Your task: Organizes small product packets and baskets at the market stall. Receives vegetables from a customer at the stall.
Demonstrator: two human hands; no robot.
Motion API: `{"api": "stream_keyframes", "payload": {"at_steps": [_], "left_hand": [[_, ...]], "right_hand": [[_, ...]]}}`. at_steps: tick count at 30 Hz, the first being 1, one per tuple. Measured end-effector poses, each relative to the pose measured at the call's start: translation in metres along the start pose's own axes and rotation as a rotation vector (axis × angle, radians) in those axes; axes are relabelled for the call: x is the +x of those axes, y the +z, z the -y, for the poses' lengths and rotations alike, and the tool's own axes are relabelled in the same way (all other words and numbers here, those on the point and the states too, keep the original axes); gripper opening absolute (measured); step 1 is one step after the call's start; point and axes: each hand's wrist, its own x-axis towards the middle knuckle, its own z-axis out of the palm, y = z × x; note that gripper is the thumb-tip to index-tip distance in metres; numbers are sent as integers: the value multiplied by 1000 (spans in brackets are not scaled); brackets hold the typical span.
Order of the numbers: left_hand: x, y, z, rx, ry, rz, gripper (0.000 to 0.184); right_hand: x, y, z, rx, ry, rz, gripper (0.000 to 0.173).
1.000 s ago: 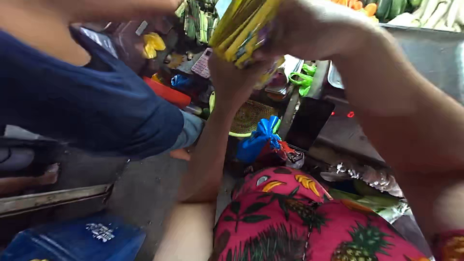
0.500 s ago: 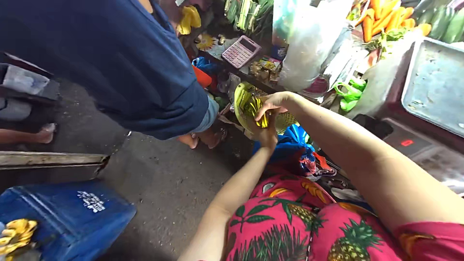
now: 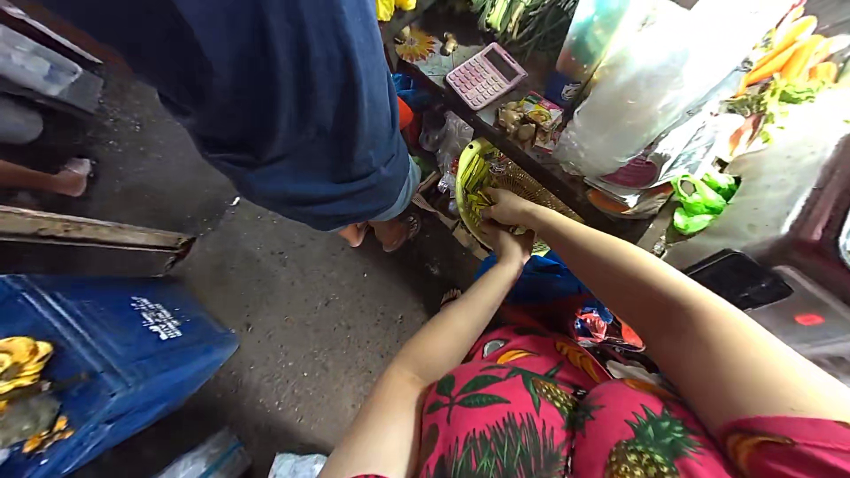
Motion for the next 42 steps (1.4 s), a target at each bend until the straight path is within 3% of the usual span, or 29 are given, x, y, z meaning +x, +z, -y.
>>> {"api": "stream_keyframes", "payload": {"at_steps": [7, 11, 14, 18, 22, 26, 28, 30, 32, 36, 42], "left_hand": [[-18, -40, -10, -36, -55, 156, 59], [-24, -63, -10, 230, 107, 89, 93], [-11, -68, -5, 593, 378, 35, 91], [20, -65, 2, 1090, 490, 92, 69], [37, -66, 7, 1273, 500, 175, 71], [38, -66, 3, 1257, 482, 183, 79], [41, -67, 3, 1195, 504, 156, 99], [46, -68, 4, 1171, 534, 118, 124], [47, -64, 2, 1235, 512, 121, 133], [45, -56, -4, 1322, 458, 153, 128], [41, -54, -6, 1239, 390, 163, 110]], "right_hand": [[-5, 18, -4, 286, -3, 53, 49], [1, 18, -14, 518, -100, -60, 44], [1, 6, -14, 660, -72, -234, 44], [-7, -17, -25, 240, 205, -370, 32], [-17, -19, -28, -210, 473, 96, 34], [-22, 3, -30, -392, 451, 287, 37], [-20, 11, -37, -395, 424, 229, 47], [-18, 12, -39, -403, 386, 164, 43], [-21, 6, -35, -451, 361, 152, 46], [-38, -29, -7, -404, 451, 92, 31], [-30, -48, -6, -246, 579, -153, 33]]}}
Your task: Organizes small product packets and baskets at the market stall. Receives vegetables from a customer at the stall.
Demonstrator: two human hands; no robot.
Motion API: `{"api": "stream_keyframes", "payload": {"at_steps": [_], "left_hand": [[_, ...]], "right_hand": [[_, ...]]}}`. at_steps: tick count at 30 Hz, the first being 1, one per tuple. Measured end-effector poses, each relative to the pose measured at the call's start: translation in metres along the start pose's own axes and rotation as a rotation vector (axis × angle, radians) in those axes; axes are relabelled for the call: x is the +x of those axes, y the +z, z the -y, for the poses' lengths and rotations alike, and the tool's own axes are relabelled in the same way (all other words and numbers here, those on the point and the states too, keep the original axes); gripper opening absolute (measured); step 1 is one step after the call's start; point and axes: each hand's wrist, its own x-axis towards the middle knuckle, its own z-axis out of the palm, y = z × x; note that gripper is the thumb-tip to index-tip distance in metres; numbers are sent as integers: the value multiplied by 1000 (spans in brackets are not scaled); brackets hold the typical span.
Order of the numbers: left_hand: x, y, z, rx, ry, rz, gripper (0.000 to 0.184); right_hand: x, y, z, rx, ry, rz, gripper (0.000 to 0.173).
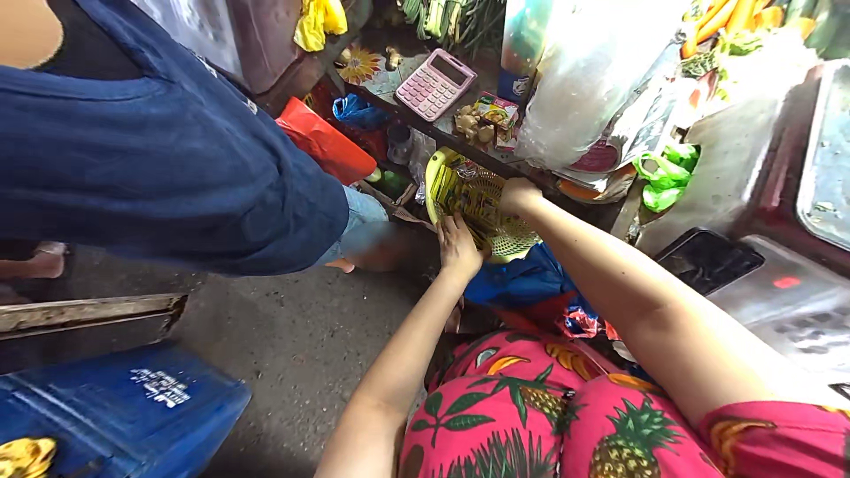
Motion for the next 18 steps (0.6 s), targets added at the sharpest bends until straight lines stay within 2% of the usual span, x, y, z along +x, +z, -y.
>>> {"api": "stream_keyframes", "payload": {"at_steps": [2, 5, 7, 9, 11, 14, 18], "left_hand": [[-1, 1, 1, -2, 9, -8, 108], [2, -2, 2, 0, 40, -8, 110], [5, -7, 2, 16, 133, 8, 105], [12, -8, 1, 90, 291, 47, 89], [19, -3, -2, 210, 379, 124, 67], [19, -1, -7, 305, 333, 240, 56], [11, -4, -9, 339, 277, 285, 61]], "right_hand": [[14, 8, -1, 119, 12, -7, 37], [69, 43, -15, 366, -18, -29, 49], [81, 55, -21, 520, -45, 6, 56], [83, 60, -24, 620, -85, 17, 59], [76, 60, -24, 673, -84, 57, 59], [85, 65, -21, 685, -60, 95, 63], [132, 91, -26, 667, -142, 55, 88]]}}
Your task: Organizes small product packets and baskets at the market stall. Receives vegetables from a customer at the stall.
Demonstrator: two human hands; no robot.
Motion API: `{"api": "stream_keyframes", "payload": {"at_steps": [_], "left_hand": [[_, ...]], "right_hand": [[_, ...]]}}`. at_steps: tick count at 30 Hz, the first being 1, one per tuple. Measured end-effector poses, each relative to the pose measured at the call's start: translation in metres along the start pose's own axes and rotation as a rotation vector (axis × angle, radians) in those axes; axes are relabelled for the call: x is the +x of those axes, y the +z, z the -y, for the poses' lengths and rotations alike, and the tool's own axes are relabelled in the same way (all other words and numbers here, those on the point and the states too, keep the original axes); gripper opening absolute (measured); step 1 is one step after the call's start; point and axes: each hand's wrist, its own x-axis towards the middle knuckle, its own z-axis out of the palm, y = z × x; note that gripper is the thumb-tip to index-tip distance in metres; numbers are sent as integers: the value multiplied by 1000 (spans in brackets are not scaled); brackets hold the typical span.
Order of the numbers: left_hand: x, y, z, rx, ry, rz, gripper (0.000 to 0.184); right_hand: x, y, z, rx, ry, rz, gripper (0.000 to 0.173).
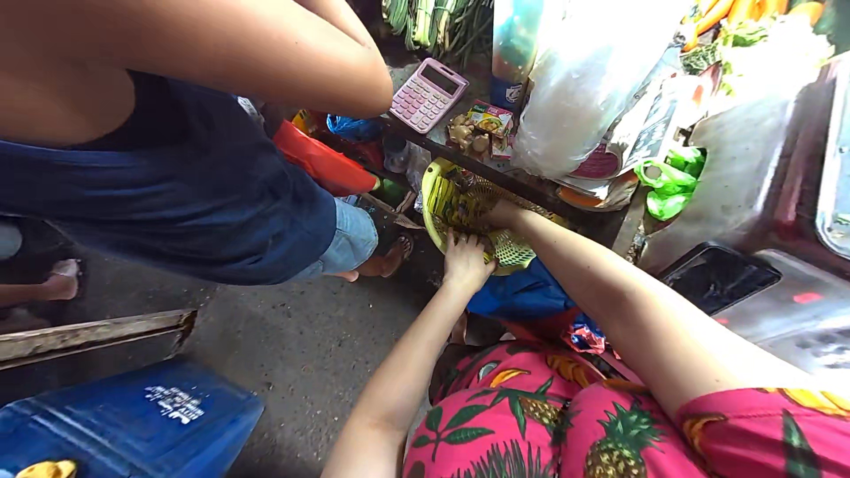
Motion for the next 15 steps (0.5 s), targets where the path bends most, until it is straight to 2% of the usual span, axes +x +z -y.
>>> {"api": "stream_keyframes", "payload": {"at_steps": [2, 6, 8, 12, 15], "left_hand": [[-1, 1, 1, -14, -8, 2, 62], [0, -3, 3, -20, -15, 28, 63], [2, -7, 6, -20, -7, 37, 62], [4, -11, 10, -13, 16, 53, 62], [7, -14, 12, -55, 17, 35, 61]], "right_hand": [[-11, -6, 8, -154, -20, 48, 96], [-25, -6, 10, -410, -234, 11, 78], [-28, -3, 13, -431, -264, -25, 73], [-25, -4, 15, -440, -245, -28, 89], [-30, -14, 17, -415, -250, 8, 88]]}}
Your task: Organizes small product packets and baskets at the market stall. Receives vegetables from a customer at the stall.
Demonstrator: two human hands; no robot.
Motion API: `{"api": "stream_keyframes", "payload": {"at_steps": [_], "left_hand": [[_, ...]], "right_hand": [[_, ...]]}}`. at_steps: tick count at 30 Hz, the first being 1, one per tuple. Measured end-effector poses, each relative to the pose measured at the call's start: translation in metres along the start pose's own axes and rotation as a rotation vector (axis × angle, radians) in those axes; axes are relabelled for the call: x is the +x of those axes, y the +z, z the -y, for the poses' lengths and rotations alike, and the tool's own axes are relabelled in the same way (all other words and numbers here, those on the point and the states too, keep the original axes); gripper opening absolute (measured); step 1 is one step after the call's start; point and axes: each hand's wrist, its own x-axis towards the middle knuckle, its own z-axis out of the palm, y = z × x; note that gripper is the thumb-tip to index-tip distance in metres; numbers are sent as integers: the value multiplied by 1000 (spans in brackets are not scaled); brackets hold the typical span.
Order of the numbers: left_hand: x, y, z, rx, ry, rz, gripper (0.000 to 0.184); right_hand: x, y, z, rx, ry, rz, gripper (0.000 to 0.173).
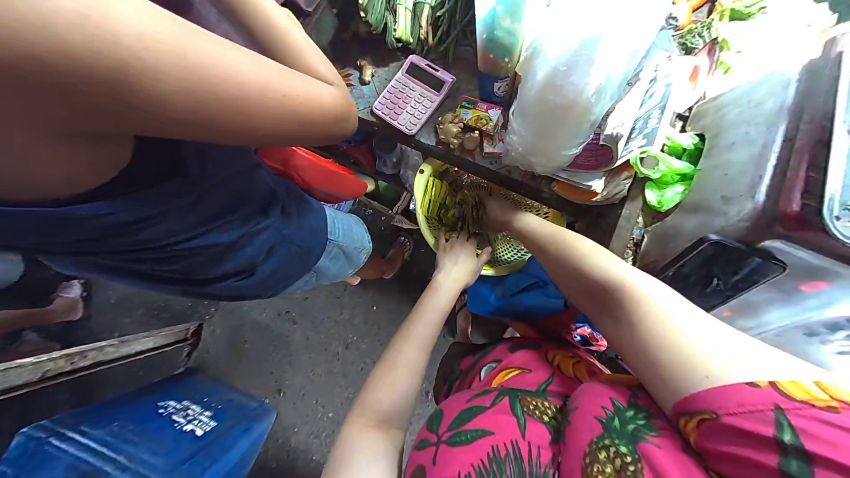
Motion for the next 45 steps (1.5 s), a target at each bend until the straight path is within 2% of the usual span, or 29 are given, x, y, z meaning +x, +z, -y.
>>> {"api": "stream_keyframes", "payload": {"at_steps": [3, 5, 8, 10, 13, 16, 18, 20, 22, 25, 28, 30, 32, 34, 36, 39, 41, 45], "left_hand": [[5, 0, 7, -212, 16, -210, 42], [12, -5, 9, -296, -60, -306, 33], [23, -18, 6, -276, -242, -194, 43], [29, -26, -1, -245, -288, -109, 35], [32, -36, -13, -304, -300, -78, 25], [42, -37, -15, -427, -263, -62, 32], [51, -40, -9, -442, -236, 20, 36], [59, -45, 3, -375, -224, 78, 38], [65, -54, 13, -331, -198, 7, 36], [69, -64, 10, -169, -2, -102, 37], [84, -53, 2, 162, 152, -87, 55], [91, -40, 4, 254, 190, -32, 51], [90, -36, 7, 288, 177, 1, 38], [91, -39, 8, 316, 153, -6, 34], [92, -44, 9, 339, 151, -19, 32], [99, -50, 13, 357, 139, -22, 32], [104, -54, 14, 371, 108, 14, 32], [106, -64, 9, 328, 42, 97, 34]], "right_hand": [[-8, -11, 3, 33, -25, 34, 80], [-7, -12, 4, 66, -16, 54, 80], [2, -4, 1, 93, 3, 60, 76], [8, 0, -4, 116, 37, 61, 76], [1, -11, 0, 288, 74, 131, 67], [-21, -24, 15, 649, 87, 185, 49], [-28, -28, 20, 710, 120, 184, 49], [-17, -18, 8, 605, 146, 138, 52], [-7, -11, -5, 441, 143, 85, 62], [-2, -9, -7, 209, 119, 46, 71], [-13, -20, 7, -7, 53, 61, 69], [-26, -28, 19, -72, 84, 100, 71], [-32, -25, 22, -94, 139, 123, 75], [-28, -19, 18, -24, 161, 154, 80], [-28, -13, 19, 161, 189, 166, 76], [-39, -16, 32, 500, 256, 188, 53], [-39, -14, 28, 643, 234, 167, 45], [-25, 1, 10, 542, 354, 141, 39]]}}
